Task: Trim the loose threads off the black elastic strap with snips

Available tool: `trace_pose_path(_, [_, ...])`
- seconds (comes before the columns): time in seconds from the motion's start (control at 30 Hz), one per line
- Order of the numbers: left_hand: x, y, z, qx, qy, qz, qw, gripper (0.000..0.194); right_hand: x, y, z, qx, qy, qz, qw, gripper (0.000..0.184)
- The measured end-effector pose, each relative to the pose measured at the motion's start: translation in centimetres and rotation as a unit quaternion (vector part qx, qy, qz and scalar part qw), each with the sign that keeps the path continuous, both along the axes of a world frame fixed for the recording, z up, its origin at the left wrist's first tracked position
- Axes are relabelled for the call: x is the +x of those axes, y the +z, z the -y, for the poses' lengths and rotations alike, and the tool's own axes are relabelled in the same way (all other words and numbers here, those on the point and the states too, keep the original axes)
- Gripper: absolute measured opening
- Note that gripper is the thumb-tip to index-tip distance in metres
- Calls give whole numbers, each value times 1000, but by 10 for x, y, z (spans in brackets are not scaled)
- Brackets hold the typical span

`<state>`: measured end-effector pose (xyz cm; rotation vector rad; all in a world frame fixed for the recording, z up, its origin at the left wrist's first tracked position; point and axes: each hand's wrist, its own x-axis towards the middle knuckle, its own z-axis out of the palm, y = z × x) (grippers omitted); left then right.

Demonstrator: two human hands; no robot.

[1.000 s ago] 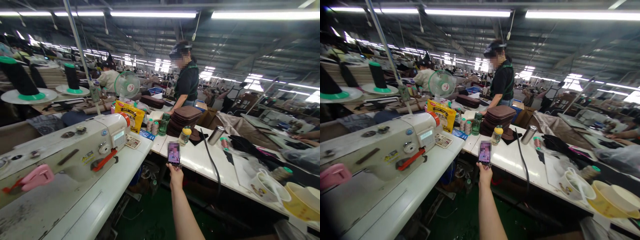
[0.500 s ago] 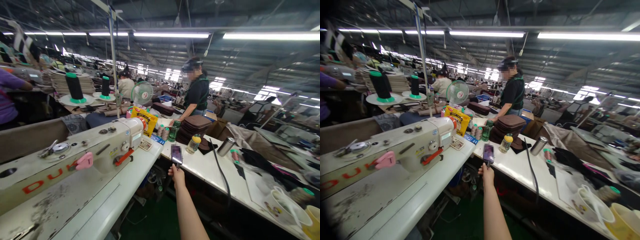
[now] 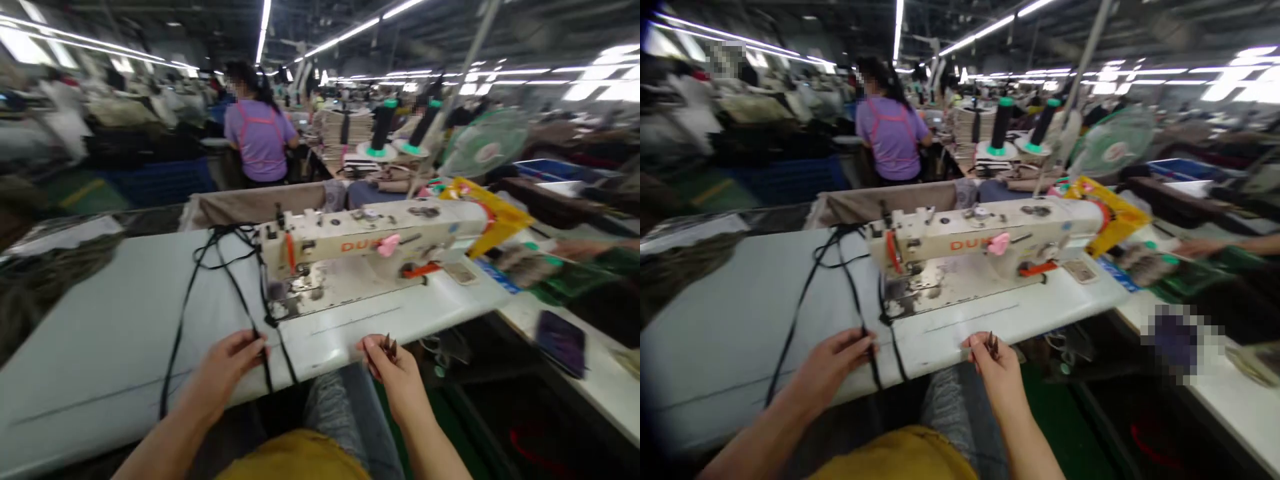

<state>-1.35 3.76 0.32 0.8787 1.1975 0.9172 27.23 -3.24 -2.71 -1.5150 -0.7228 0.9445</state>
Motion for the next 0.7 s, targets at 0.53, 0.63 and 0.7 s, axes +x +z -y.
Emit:
trace_pose_path(0.53, [-31,12,22,19,67,37,997,41,-150,50,-36,82,358,268,891,8])
trace_pose_path(0.63, [-29,15,24,22,44,54,997,41,-156,52,-41,105,334,298,888,11])
trace_pose_path(0.7, [-28,15,26,26,37,53,998,40,-158,50,-43,117,326,307,886,17])
